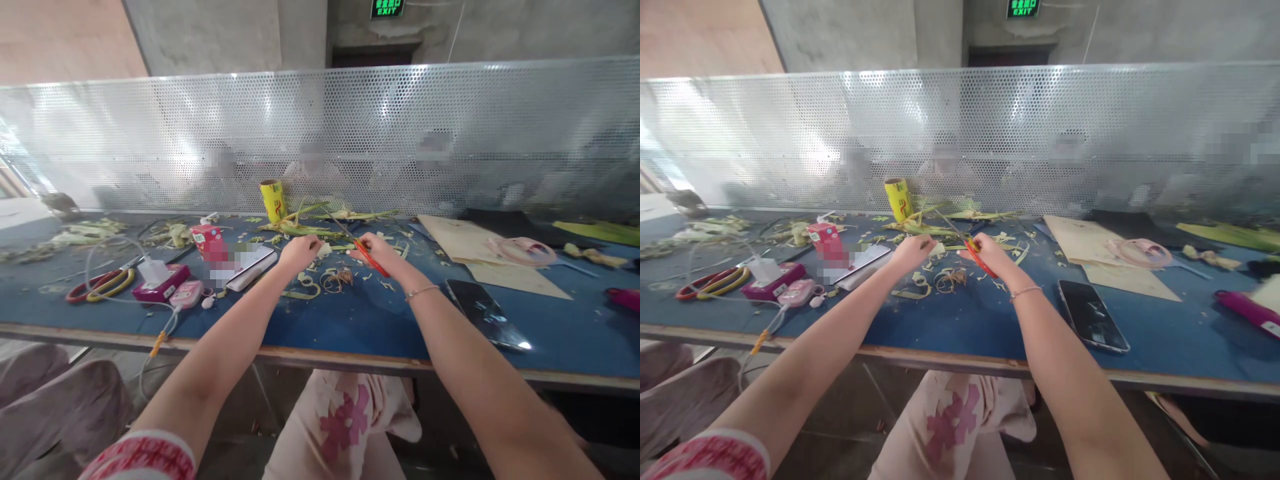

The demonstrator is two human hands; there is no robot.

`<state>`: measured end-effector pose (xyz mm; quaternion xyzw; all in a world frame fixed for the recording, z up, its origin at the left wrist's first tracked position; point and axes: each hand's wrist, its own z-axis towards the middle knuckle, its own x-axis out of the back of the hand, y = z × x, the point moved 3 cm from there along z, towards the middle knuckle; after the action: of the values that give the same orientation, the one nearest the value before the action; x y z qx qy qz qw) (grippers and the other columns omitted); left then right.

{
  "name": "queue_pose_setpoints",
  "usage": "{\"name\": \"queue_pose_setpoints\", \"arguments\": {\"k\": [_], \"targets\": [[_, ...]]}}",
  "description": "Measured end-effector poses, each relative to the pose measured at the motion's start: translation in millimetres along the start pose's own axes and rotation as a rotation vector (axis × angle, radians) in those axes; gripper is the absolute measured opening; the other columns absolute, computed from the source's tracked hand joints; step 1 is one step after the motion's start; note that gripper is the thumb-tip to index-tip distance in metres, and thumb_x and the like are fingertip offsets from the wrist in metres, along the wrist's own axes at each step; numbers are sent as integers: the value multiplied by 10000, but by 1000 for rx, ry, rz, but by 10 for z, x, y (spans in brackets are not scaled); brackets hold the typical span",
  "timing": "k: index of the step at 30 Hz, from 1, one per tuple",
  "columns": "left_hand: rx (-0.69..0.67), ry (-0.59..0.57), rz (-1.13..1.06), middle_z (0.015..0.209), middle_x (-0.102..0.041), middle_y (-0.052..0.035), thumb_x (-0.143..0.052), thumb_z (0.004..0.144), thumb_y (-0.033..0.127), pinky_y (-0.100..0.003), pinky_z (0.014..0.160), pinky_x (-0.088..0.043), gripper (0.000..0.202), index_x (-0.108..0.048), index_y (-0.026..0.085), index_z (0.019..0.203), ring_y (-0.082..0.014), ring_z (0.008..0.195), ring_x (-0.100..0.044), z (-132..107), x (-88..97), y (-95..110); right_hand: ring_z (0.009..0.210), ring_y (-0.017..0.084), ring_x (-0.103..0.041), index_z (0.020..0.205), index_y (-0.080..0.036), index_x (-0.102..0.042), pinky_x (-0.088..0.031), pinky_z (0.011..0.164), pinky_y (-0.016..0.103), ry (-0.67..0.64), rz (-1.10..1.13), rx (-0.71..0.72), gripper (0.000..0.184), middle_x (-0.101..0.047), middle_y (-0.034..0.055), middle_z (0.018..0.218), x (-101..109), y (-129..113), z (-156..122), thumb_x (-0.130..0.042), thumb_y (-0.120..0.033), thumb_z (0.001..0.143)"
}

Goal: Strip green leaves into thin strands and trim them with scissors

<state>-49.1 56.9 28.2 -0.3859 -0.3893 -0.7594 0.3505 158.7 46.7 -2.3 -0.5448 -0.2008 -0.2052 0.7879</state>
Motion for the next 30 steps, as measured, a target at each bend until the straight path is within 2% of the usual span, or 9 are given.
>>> {"name": "queue_pose_setpoints", "arguments": {"k": [4, 7, 10, 15, 24, 30], "targets": [[-39, -16, 6, 713, -612, -51, -365, 870, 414, -267, 637, -381, 352, -618, 176, 810, -175, 680, -548, 52, 65, -110, 660, 160, -528, 803, -226, -447, -413, 611, 291, -123, -263, 15, 425, -567, -17, 746, 315, 104, -55, -689, -519, 613], [-73, -27, -1, 743, -610, -50, -339, 880, 363, -265, 654, -386, 321, -596, 175, 840, -171, 691, -545, 60, 75, -133, 738, 196, -569, 870, -229, -476, -436, 650, 307, -243, -284, 1, 413, -611, 23, 868, 429, 120, -120, -665, -518, 643], [-88, -32, 3, 766, -606, -57, -331, 882, 326, -270, 675, -394, 289, -574, 171, 899, -179, 718, -557, 57, 70, -140, 828, 227, -592, 947, -232, -496, -454, 704, 325, -307, -279, -8, 414, -625, 53, 979, 491, 102, -164, -640, -507, 672], [-122, -35, 11, 771, -594, -50, -315, 885, 316, -283, 703, -400, 268, -529, 182, 975, -189, 736, -561, 35, 73, -131, 923, 262, -593, 961, -235, -526, -456, 766, 350, -363, -332, 7, 428, -618, 74, 1069, 523, 67, -186, -667, -494, 651], [-205, -84, -5, 737, -555, -16, -311, 872, 278, -267, 664, -379, 194, -470, 211, 960, -163, 692, -535, -26, 75, -24, 922, 269, -600, 895, -235, -542, -464, 769, 362, -396, -350, 13, 442, -631, 71, 1038, 471, -64, -211, -683, -555, 625], [-253, -137, 42, 754, -558, -17, -389, 794, 209, -265, 639, -365, 186, -436, 212, 974, -165, 692, -529, -86, 122, 42, 932, 273, -597, 906, -237, -554, -462, 760, 361, -411, -336, 20, 446, -630, 78, 1060, 474, -66, -209, -672, -573, 638]]}}
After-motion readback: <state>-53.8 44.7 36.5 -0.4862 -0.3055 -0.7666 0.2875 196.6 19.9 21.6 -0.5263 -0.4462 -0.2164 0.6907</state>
